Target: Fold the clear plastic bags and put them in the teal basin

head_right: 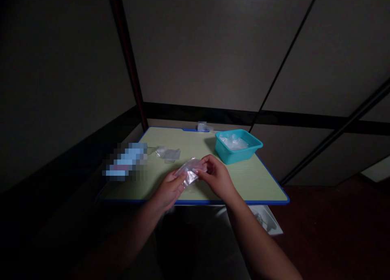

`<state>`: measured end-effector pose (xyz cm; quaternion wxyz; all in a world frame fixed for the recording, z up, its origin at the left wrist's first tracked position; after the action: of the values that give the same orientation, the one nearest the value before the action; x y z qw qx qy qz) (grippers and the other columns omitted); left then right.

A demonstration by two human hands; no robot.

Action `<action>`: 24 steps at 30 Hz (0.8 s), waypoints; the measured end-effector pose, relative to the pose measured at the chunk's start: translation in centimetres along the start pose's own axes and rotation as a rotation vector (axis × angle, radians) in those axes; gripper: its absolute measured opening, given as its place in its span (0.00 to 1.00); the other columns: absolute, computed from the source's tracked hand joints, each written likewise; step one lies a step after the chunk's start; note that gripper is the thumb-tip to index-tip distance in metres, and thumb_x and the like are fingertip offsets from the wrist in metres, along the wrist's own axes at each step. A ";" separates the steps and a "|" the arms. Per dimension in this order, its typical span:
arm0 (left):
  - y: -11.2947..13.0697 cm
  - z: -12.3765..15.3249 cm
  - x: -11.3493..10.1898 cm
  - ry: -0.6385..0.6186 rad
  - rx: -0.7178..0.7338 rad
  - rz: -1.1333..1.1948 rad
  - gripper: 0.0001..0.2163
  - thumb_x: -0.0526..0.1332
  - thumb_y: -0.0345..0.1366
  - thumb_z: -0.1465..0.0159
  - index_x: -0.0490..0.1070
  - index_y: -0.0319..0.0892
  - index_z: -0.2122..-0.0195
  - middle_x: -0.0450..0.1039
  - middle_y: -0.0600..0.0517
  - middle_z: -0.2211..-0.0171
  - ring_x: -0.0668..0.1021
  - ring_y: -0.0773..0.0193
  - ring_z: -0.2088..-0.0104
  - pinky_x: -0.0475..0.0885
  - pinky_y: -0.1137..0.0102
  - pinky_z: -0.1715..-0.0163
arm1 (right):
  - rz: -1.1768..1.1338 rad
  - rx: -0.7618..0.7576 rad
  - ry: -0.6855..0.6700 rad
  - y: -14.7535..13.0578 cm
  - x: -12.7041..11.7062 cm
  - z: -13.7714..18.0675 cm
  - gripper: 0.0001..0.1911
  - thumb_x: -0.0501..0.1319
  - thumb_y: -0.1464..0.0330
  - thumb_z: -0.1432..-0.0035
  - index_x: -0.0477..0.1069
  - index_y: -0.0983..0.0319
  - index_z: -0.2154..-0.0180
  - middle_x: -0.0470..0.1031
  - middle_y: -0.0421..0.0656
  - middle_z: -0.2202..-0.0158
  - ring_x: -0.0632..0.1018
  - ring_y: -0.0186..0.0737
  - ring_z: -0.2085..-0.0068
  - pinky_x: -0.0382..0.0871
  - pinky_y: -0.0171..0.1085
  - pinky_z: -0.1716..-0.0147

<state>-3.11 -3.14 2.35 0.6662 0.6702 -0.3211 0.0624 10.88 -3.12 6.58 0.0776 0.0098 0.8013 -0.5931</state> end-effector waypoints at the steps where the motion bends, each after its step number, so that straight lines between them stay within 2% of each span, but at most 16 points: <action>1: 0.1 -0.1 0.0 0.001 0.000 0.025 0.20 0.66 0.45 0.46 0.75 0.37 0.56 0.77 0.44 0.59 0.76 0.56 0.56 0.67 0.66 0.52 | 0.064 -0.027 0.065 -0.1 -0.4 -0.1 0.18 0.70 0.62 0.56 0.67 0.59 0.65 0.69 0.37 0.72 0.69 0.35 0.72 0.64 0.33 0.73; 3: 0.1 -0.3 -0.2 0.012 0.007 0.042 0.19 0.67 0.44 0.46 0.75 0.37 0.57 0.77 0.45 0.60 0.76 0.57 0.57 0.67 0.66 0.53 | 0.171 -0.088 0.168 -0.4 -1.1 -0.2 0.24 0.71 0.63 0.58 0.67 0.58 0.58 0.70 0.40 0.65 0.70 0.37 0.67 0.65 0.34 0.70; 4: 0.1 -0.3 -0.3 0.017 0.011 0.030 0.19 0.67 0.44 0.46 0.75 0.37 0.57 0.77 0.45 0.60 0.76 0.57 0.57 0.67 0.66 0.53 | 0.182 -0.112 0.177 -0.5 -1.2 -0.4 0.28 0.72 0.63 0.59 0.67 0.57 0.55 0.71 0.42 0.60 0.71 0.38 0.62 0.66 0.35 0.66; 6: 0.1 -0.4 -0.6 0.022 0.020 -0.017 0.20 0.67 0.44 0.46 0.75 0.37 0.56 0.77 0.45 0.59 0.76 0.55 0.56 0.66 0.65 0.52 | 0.082 -0.110 0.076 -0.4 -0.8 -0.8 0.33 0.71 0.62 0.56 0.64 0.55 0.48 0.69 0.45 0.50 0.70 0.42 0.52 0.65 0.37 0.56; 8: 0.3 -0.5 -0.6 0.016 0.036 -0.075 0.21 0.66 0.45 0.46 0.74 0.37 0.55 0.76 0.45 0.57 0.74 0.53 0.53 0.65 0.64 0.49 | -0.116 -0.048 -0.099 0.0 0.3 -1.3 0.33 0.68 0.59 0.53 0.63 0.56 0.46 0.67 0.46 0.46 0.68 0.44 0.47 0.62 0.41 0.50; 10: 0.8 -0.4 -0.3 -0.004 0.064 -0.130 0.22 0.66 0.47 0.45 0.74 0.39 0.53 0.74 0.44 0.53 0.71 0.51 0.47 0.62 0.63 0.46 | -0.285 0.022 -0.212 0.6 1.3 -1.6 0.33 0.68 0.57 0.53 0.64 0.57 0.45 0.70 0.48 0.48 0.70 0.45 0.47 0.61 0.44 0.48; 12: 1.8 -0.3 0.2 -0.049 0.127 -0.219 0.21 0.64 0.48 0.44 0.74 0.41 0.52 0.70 0.45 0.47 0.65 0.51 0.41 0.56 0.62 0.41 | -0.358 0.051 -0.228 1.0 1.9 -1.7 0.33 0.69 0.58 0.54 0.65 0.57 0.46 0.72 0.48 0.49 0.71 0.46 0.48 0.61 0.45 0.47; 15: 3.5 0.0 1.1 -0.141 0.271 -0.427 0.17 0.60 0.45 0.39 0.73 0.46 0.50 0.58 0.50 0.39 0.50 0.55 0.35 0.43 0.61 0.37 | -0.343 0.053 -0.225 1.4 2.1 -1.6 0.30 0.69 0.59 0.55 0.68 0.58 0.49 0.71 0.46 0.48 0.71 0.46 0.48 0.60 0.45 0.46; 17: 4.2 0.1 1.4 -0.179 0.337 -0.534 0.16 0.57 0.42 0.37 0.71 0.49 0.49 0.52 0.54 0.36 0.43 0.57 0.34 0.37 0.60 0.37 | -0.296 0.064 -0.242 1.8 1.9 -1.4 0.27 0.68 0.57 0.54 0.71 0.59 0.52 0.74 0.46 0.52 0.73 0.45 0.51 0.61 0.45 0.47; 21: 4.4 -0.4 1.4 -0.183 0.345 -0.581 0.15 0.55 0.40 0.35 0.70 0.50 0.48 0.49 0.55 0.36 0.40 0.57 0.34 0.36 0.58 0.37 | -0.272 0.082 -0.150 3.1 1.1 -1.2 0.18 0.67 0.56 0.53 0.74 0.61 0.63 0.77 0.43 0.65 0.75 0.41 0.62 0.66 0.40 0.56; 24: 3.8 -1.3 1.5 -0.132 0.321 -0.503 0.14 0.56 0.40 0.36 0.72 0.49 0.50 0.51 0.54 0.36 0.41 0.58 0.34 0.37 0.61 0.36 | -0.412 0.097 -0.045 3.7 0.9 -1.1 0.17 0.67 0.58 0.52 0.73 0.59 0.61 0.76 0.42 0.66 0.74 0.38 0.66 0.68 0.37 0.62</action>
<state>-3.46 -2.07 6.50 0.5240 0.8280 -0.1738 -0.0984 10.30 -1.03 3.22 -0.0281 -0.1636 0.7551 -0.6342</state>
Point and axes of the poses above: each hand's wrist, its own z-axis away from the middle knuckle, its own x-axis out of the palm, y = z × x, the point moved 4 cm from there along -z, towards the middle knuckle
